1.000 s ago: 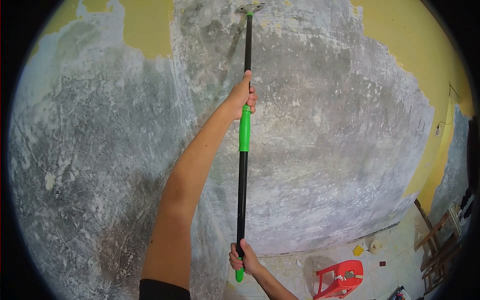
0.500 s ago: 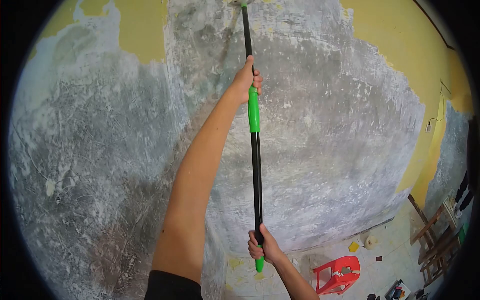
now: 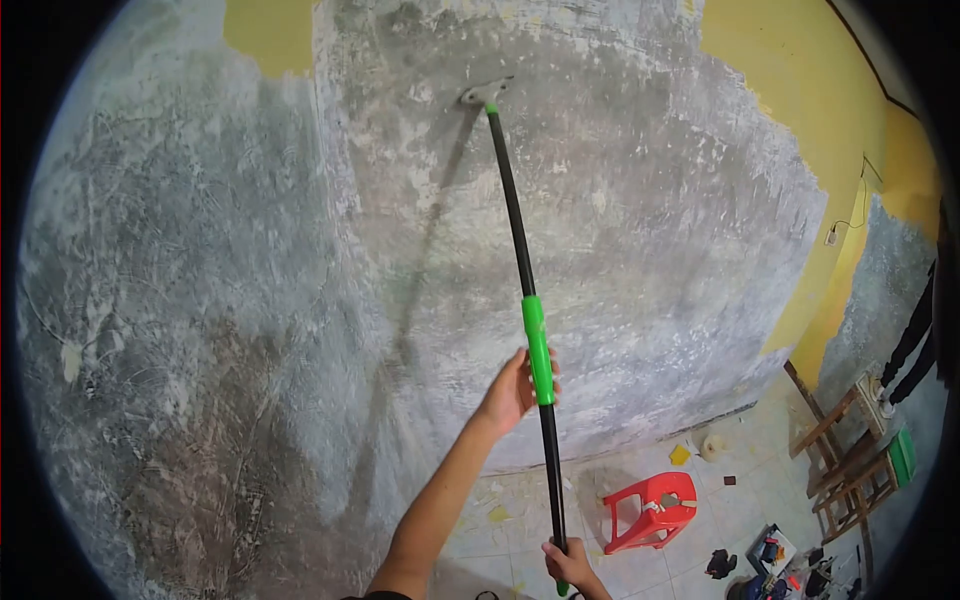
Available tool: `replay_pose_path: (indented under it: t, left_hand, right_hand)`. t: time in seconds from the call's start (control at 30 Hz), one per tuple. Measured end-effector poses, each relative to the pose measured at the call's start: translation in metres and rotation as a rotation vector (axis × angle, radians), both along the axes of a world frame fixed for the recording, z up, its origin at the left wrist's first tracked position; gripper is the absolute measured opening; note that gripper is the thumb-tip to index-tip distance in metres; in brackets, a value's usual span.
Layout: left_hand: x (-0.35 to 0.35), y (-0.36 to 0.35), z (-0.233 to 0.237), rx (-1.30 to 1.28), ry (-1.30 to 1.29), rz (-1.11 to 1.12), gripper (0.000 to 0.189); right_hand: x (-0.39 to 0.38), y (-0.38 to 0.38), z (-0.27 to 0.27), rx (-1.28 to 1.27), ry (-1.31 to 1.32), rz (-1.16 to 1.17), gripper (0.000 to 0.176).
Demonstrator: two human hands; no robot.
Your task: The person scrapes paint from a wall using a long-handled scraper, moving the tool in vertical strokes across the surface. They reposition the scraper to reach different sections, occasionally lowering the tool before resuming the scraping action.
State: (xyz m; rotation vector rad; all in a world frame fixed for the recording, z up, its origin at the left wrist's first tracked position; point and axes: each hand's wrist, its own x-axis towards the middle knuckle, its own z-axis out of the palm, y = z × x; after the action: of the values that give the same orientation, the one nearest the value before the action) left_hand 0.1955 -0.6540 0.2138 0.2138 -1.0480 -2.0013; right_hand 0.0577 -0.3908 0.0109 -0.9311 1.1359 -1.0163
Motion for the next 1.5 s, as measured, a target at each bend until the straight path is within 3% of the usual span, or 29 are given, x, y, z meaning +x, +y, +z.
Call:
replay_pose_path:
  t: [0.07, 0.1, 0.13, 0.2, 0.23, 0.33, 0.47, 0.57, 0.6, 0.63, 0.73, 0.83, 0.87, 0.9, 1.0, 1.07, 1.13, 1.17, 1.2, 1.23, 1.27, 1.33, 1.4, 1.43, 1.47, 1.5]
  left_hand:
    - [-0.008, 0.014, -0.007, 0.035, 0.063, 0.036, 0.055]
    - [-0.01, 0.022, -0.009, 0.056, 0.096, 0.059, 0.055]
    - [-0.011, 0.025, -0.009, 0.038, 0.071, 0.064, 0.055]
    - [-0.013, 0.03, -0.004, 0.013, 0.013, 0.075, 0.054]
    - [-0.018, 0.04, -0.01, 0.043, 0.029, 0.061, 0.048]
    - [-0.049, 0.082, -0.04, 0.137, 0.06, -0.001, 0.035]
    - [-0.098, 0.177, -0.079, 0.398, -0.009, 0.127, 0.035]
    - [-0.127, 0.275, -0.081, 0.449, -0.038, 0.234, 0.039]
    - [-0.136, 0.3, -0.087, 0.454, -0.044, 0.254, 0.039]
    - [-0.154, 0.315, -0.109, 0.478, -0.123, 0.3, 0.041]
    - [-0.23, 0.326, -0.329, 0.656, -0.546, 0.536, 0.04]
    - [-0.238, 0.378, -0.327, 0.925, -0.381, 0.34, 0.04]
    - [-0.25, 0.393, -0.331, 0.921, -0.48, 0.393, 0.038]
    - [-0.249, 0.411, -0.351, 0.971, -0.403, 0.333, 0.039]
    - [-0.256, 0.404, -0.384, 0.957, -0.318, 0.286, 0.038]
    - [-0.256, 0.413, -0.388, 0.957, -0.355, 0.298, 0.035]
    - [-0.254, 0.414, -0.368, 0.953, -0.393, 0.322, 0.031]
    - [-0.254, 0.413, -0.362, 0.922, -0.419, 0.31, 0.02]
    - [-0.254, 0.415, -0.35, 0.832, -0.442, 0.337, 0.02]
    - [-0.253, 0.416, -0.337, 0.739, -0.462, 0.364, 0.021]
    - [-0.249, 0.419, -0.319, 0.646, -0.482, 0.393, 0.022]
    - [-0.237, 0.419, -0.294, 0.609, -0.356, 0.347, 0.027]
    - [-0.234, 0.409, -0.286, 0.661, -0.205, 0.24, 0.024]
    - [-0.242, 0.406, -0.283, 0.849, -0.128, 0.244, 0.023]
    - [-0.244, 0.394, -0.331, 0.933, -0.03, 0.092, 0.028]
    - [-0.246, 0.394, -0.335, 0.913, -0.044, 0.15, 0.029]
  right_hand:
    - [-0.012, 0.033, -0.011, 0.045, 0.054, -0.016, 0.044]
    - [-0.014, 0.052, -0.025, -0.105, 0.243, -0.107, 0.039]
    - [-0.021, 0.07, -0.039, -0.092, 0.251, -0.112, 0.039]
    - [-0.039, 0.106, -0.059, -0.054, 0.261, -0.119, 0.039]
    - [-0.043, 0.121, -0.033, 0.166, 0.032, -0.093, 0.045]
    - [-0.066, 0.173, -0.033, 0.226, 0.06, -0.071, 0.045]
    - [-0.117, 0.277, -0.059, 0.25, 0.294, -0.071, 0.044]
    - [-0.148, 0.373, -0.028, 0.086, 0.513, -0.061, 0.05]
    - [-0.162, 0.392, -0.037, 0.134, 0.497, -0.08, 0.052]
    - [-0.172, 0.418, -0.05, 0.189, 0.48, -0.106, 0.053]
    - [-0.189, 0.491, -0.037, 0.595, 0.297, -0.062, 0.057]
    - [-0.239, 0.49, -0.043, 0.676, 0.25, -0.062, 0.056]
    - [-0.246, 0.519, -0.03, 0.757, 0.3, -0.033, 0.056]
    - [-0.251, 0.529, -0.037, 0.797, 0.093, -0.025, 0.057]
    - [-0.249, 0.525, -0.036, 0.853, 0.078, -0.012, 0.05]
    - [-0.25, 0.527, -0.039, 0.665, 0.269, -0.013, 0.04]
    - [-0.251, 0.525, -0.036, 0.562, 0.612, -0.135, 0.034]
    - [-0.256, 0.526, -0.035, 0.458, 0.817, -0.124, 0.031]
    - [-0.256, 0.517, -0.026, 0.345, 1.02, -0.114, 0.029]
    - [-0.257, 0.512, -0.01, 0.368, 1.03, -0.143, 0.027]
    - [-0.26, 0.505, 0.008, 0.415, 1.031, -0.103, 0.032]
    - [-0.282, 0.517, -0.003, 0.48, 0.673, -0.065, 0.04]
    - [-0.298, 0.511, 0.0, 0.853, -0.36, 0.011, 0.048]
    - [-0.292, 0.504, -0.009, 0.814, -0.169, 0.061, 0.053]
    - [-0.287, 0.503, -0.035, 0.658, 0.059, 0.056, 0.053]
    - [-0.278, 0.504, -0.028, 0.697, 0.05, 0.019, 0.053]
